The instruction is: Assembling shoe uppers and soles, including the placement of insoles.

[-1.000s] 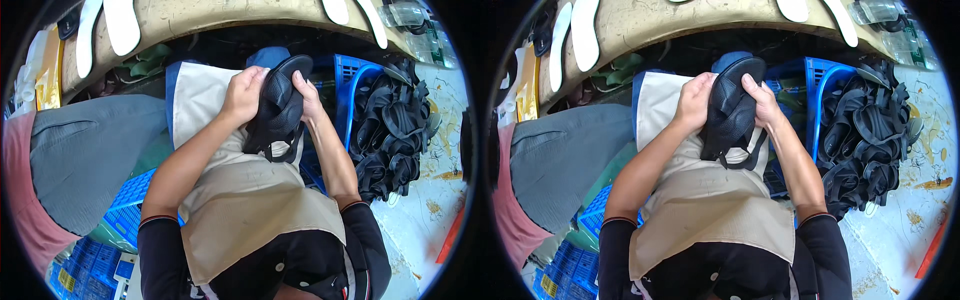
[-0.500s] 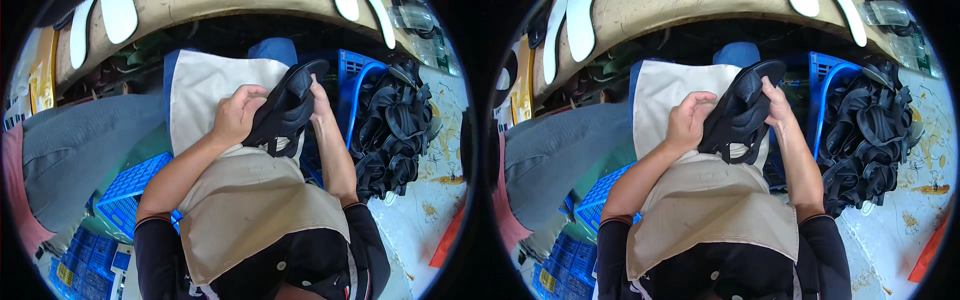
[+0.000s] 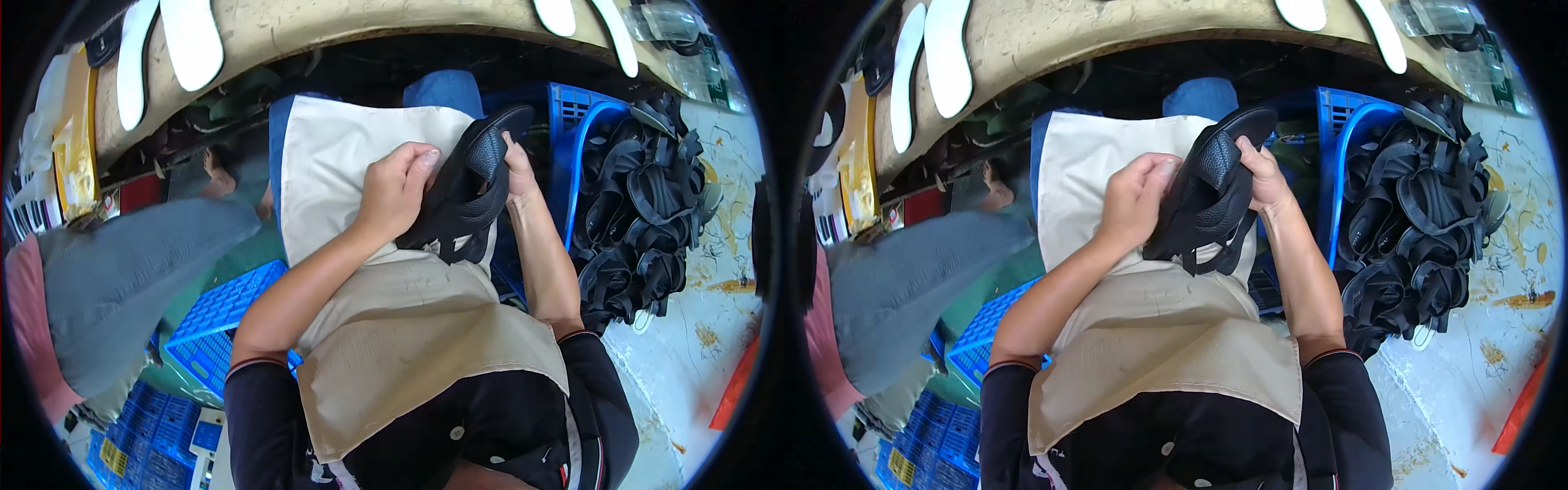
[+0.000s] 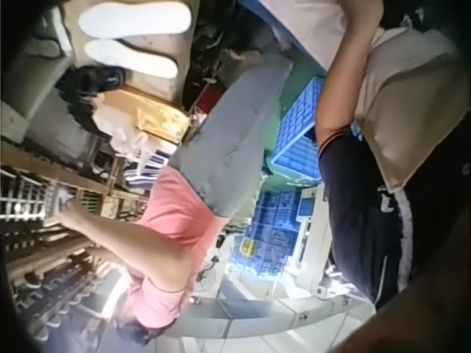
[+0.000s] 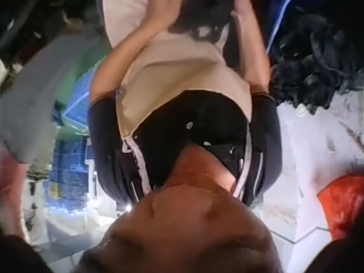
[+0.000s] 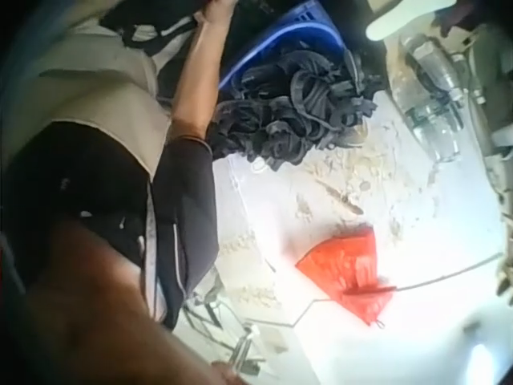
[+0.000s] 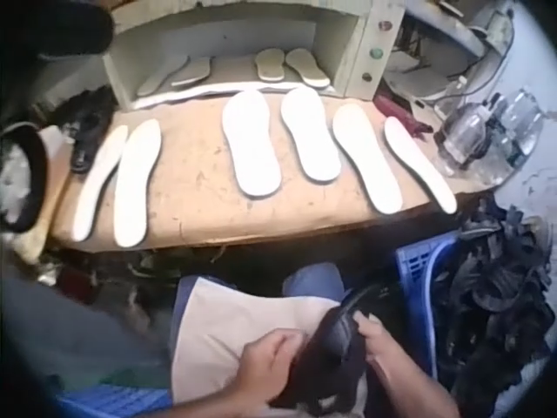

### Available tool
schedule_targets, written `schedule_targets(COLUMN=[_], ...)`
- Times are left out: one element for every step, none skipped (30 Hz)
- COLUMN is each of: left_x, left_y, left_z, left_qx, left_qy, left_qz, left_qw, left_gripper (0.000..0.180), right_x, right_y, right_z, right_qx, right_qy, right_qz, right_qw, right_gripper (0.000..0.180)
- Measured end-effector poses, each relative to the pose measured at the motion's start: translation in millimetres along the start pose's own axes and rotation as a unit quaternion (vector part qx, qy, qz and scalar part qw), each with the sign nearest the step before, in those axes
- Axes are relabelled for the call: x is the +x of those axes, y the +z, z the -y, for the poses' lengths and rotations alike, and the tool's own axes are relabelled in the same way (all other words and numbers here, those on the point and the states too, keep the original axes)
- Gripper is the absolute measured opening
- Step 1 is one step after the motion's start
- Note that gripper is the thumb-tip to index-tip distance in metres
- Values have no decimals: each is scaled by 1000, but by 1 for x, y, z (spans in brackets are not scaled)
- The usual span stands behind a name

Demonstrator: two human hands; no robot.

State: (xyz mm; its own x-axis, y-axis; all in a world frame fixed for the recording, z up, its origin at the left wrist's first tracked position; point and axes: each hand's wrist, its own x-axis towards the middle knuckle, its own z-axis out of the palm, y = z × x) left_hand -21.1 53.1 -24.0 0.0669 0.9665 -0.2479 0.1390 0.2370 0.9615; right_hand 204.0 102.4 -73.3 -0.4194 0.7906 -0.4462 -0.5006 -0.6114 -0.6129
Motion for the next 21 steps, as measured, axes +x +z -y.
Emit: schedule_targets(left_x=[1, 1, 3, 4, 5, 7, 9, 14, 23, 30, 33, 35, 36, 36, 37, 38, 38, 37, 37, 37, 36], left_y=[-2, -3, -5, -5, -5, -4, -2, 1, 2, 3, 4, 6, 8, 11, 12, 14, 13, 9, 4, -2, -8], left_z=[-7, -12, -17, -20, -21, -18, -11, 1, 16, 25, 33, 29, 24, 17, 8, 0, -1, 1, 1, 3, 4], left_qx=[-36, -38, -8, 22, 52, 82, 80, 15, -49, -112, -175, -175, -158, -141, -123, -104, -99, -102, -102, -102, -101], left_qy=[-33, -36, -24, -15, -7, 1, -7, 1, 13, 25, 37, 39, 26, 15, 7, 0, 9, -2, -10, -19, -26], left_qz=[-27, -31, -33, -34, -35, -35, -36, -23, -9, 8, 25, 30, 27, 25, 24, 23, 30, 22, 22, 19, 18], left_qw=[998, 998, 999, 999, 998, 996, 996, 1000, 999, 993, 984, 983, 987, 990, 992, 994, 995, 995, 994, 994, 994], left_gripper=[18, 18, 18, 18, 18, 18, 18, 18, 18, 19, 20, 20, 19, 19, 18, 18, 18, 18, 17, 17, 17], right_x=[-1, -1, 1, 0, 1, 1, 2, 4, 10, 14, 15, 14, 13, 12, 10, 8, 12, 17, 4, 16, 24], right_y=[3, 6, 7, 9, 10, 9, 8, 6, 3, 0, -2, -5, -8, -11, -13, -14, 7, 48, 110, 133, 147], right_z=[2, 2, 3, 2, 0, -3, -5, -5, -5, -6, -7, -5, -3, -1, 3, 9, 11, 13, 34, 40, 46], right_qx=[-23, -24, -21, -16, -12, -7, -6, 16, 40, 63, 87, 88, 75, 62, 50, 38, -40, -120, -203, -262, -321], right_qy=[1, 6, 5, 7, 9, 10, 17, 21, 19, 16, 11, 6, 14, 19, 23, 25, -22, -65, -33, -67, -104], right_qz=[-49, -48, -46, -45, -45, -46, -47, -25, 0, 23, 45, 43, 23, 3, -16, -34, 73, 180, 117, 154, 187], right_qw=[999, 999, 999, 999, 999, 999, 999, 999, 999, 998, 995, 995, 997, 998, 998, 998, 996, 974, 972, 950, 923], right_gripper=[32, 32, 32, 33, 33, 33, 33, 34, 35, 35, 36, 36, 34, 33, 31, 30, 26, 24, 27, 27, 27])
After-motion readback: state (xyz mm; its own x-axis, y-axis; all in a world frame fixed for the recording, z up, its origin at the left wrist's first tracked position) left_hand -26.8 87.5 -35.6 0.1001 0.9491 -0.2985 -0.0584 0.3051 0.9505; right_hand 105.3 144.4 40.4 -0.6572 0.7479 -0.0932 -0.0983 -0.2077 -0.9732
